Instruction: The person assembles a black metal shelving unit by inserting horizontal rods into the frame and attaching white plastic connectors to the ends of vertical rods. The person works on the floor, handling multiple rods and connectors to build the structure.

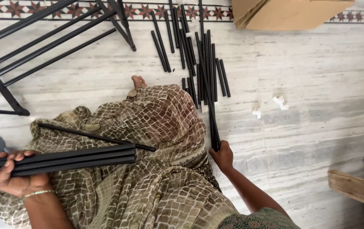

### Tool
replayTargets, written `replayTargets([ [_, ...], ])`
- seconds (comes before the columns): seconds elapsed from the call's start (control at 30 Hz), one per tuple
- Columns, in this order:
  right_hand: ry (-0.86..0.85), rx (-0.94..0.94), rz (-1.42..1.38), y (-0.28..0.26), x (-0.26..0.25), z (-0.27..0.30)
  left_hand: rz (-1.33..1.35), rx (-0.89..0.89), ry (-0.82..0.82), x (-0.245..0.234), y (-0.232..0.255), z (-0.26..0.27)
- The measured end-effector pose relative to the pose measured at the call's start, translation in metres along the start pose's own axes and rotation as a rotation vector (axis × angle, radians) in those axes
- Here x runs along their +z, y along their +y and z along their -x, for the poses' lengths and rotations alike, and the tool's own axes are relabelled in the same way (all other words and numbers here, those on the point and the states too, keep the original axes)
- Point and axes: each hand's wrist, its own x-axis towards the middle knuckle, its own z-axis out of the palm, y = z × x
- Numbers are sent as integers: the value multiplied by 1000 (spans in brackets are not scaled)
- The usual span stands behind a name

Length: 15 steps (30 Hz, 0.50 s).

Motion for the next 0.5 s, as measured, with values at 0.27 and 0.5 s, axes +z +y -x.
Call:
replayTargets([
  [0.27,145,150,-379,2,2,-26,36,44,-24,26,-16,4],
  [0.5,320,105,-577,-50,-1,-140,57,14,-35,39,-22,7],
])
